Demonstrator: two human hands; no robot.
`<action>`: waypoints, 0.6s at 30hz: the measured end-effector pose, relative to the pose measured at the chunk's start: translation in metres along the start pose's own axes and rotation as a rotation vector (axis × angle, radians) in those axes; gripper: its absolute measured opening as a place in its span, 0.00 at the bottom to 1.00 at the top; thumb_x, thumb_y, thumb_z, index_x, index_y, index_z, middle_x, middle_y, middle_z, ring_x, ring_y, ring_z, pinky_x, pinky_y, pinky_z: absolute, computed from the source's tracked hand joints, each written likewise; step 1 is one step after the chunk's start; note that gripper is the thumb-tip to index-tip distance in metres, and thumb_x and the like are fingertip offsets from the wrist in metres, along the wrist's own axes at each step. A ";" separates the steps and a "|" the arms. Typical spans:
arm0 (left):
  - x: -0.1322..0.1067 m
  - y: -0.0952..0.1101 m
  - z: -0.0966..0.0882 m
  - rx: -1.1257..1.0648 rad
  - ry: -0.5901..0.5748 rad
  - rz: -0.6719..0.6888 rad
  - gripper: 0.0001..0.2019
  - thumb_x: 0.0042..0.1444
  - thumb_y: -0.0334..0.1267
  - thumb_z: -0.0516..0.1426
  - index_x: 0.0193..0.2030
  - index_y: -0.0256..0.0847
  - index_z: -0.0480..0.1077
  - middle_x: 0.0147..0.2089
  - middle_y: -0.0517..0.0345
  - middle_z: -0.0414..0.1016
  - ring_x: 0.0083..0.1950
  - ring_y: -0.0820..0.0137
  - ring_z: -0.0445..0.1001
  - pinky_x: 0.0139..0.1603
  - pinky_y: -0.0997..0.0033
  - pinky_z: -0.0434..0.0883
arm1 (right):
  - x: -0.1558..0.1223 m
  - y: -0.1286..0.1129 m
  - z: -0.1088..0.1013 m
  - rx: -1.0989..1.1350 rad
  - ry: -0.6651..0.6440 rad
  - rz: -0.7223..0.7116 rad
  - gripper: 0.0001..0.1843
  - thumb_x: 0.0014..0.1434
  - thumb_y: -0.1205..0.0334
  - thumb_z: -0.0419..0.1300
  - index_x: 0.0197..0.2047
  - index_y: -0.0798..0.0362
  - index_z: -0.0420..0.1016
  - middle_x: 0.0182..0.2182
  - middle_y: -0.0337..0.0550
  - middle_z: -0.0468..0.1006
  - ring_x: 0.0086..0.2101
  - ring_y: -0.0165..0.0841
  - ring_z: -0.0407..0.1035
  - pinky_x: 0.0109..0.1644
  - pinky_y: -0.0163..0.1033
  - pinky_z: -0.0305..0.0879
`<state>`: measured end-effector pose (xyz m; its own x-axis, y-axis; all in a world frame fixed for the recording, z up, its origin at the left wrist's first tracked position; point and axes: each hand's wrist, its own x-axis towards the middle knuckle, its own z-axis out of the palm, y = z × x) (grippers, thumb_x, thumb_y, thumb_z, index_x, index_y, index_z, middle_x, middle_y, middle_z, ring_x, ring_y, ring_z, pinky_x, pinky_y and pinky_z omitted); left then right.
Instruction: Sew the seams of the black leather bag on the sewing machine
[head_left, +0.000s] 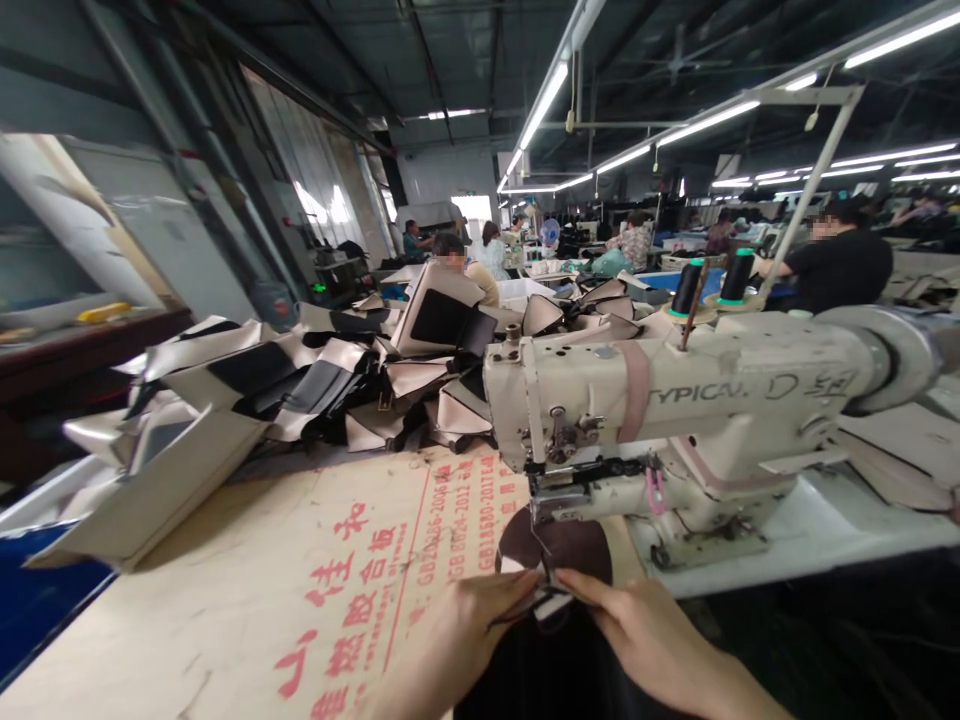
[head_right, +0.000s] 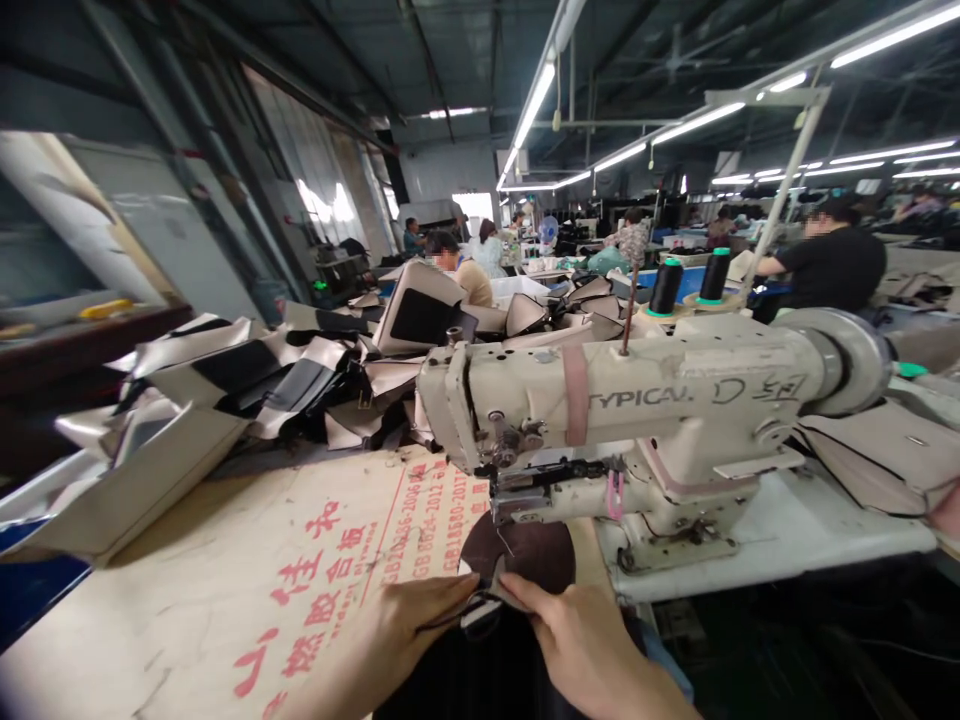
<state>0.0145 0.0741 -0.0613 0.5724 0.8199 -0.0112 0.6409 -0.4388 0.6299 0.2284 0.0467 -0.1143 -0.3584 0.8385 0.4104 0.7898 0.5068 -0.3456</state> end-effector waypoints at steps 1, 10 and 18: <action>-0.001 0.000 -0.002 0.006 -0.028 0.014 0.19 0.56 0.30 0.47 0.52 0.47 0.67 0.52 0.61 0.72 0.51 0.72 0.71 0.54 0.73 0.67 | 0.004 0.005 -0.005 0.027 -0.071 -0.037 0.25 0.56 0.69 0.53 0.55 0.40 0.63 0.35 0.37 0.78 0.30 0.30 0.73 0.34 0.31 0.70; -0.009 -0.007 0.007 0.140 0.168 0.252 0.22 0.49 0.21 0.47 0.44 0.44 0.72 0.42 0.62 0.77 0.42 0.76 0.75 0.44 0.81 0.71 | 0.035 0.015 -0.015 0.320 -0.194 -0.469 0.18 0.62 0.71 0.45 0.54 0.57 0.63 0.49 0.43 0.71 0.51 0.27 0.61 0.57 0.34 0.59; 0.002 -0.015 0.014 0.022 0.123 0.393 0.15 0.55 0.24 0.49 0.43 0.44 0.71 0.41 0.62 0.76 0.41 0.77 0.74 0.41 0.82 0.71 | 0.037 0.031 -0.011 0.201 -0.406 -0.644 0.15 0.60 0.70 0.44 0.47 0.62 0.65 0.38 0.46 0.72 0.41 0.33 0.62 0.48 0.38 0.63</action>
<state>0.0135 0.0770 -0.0818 0.7115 0.6253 0.3205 0.3968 -0.7340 0.5511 0.2458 0.0910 -0.1005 -0.8996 0.3549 0.2547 0.2729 0.9119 -0.3067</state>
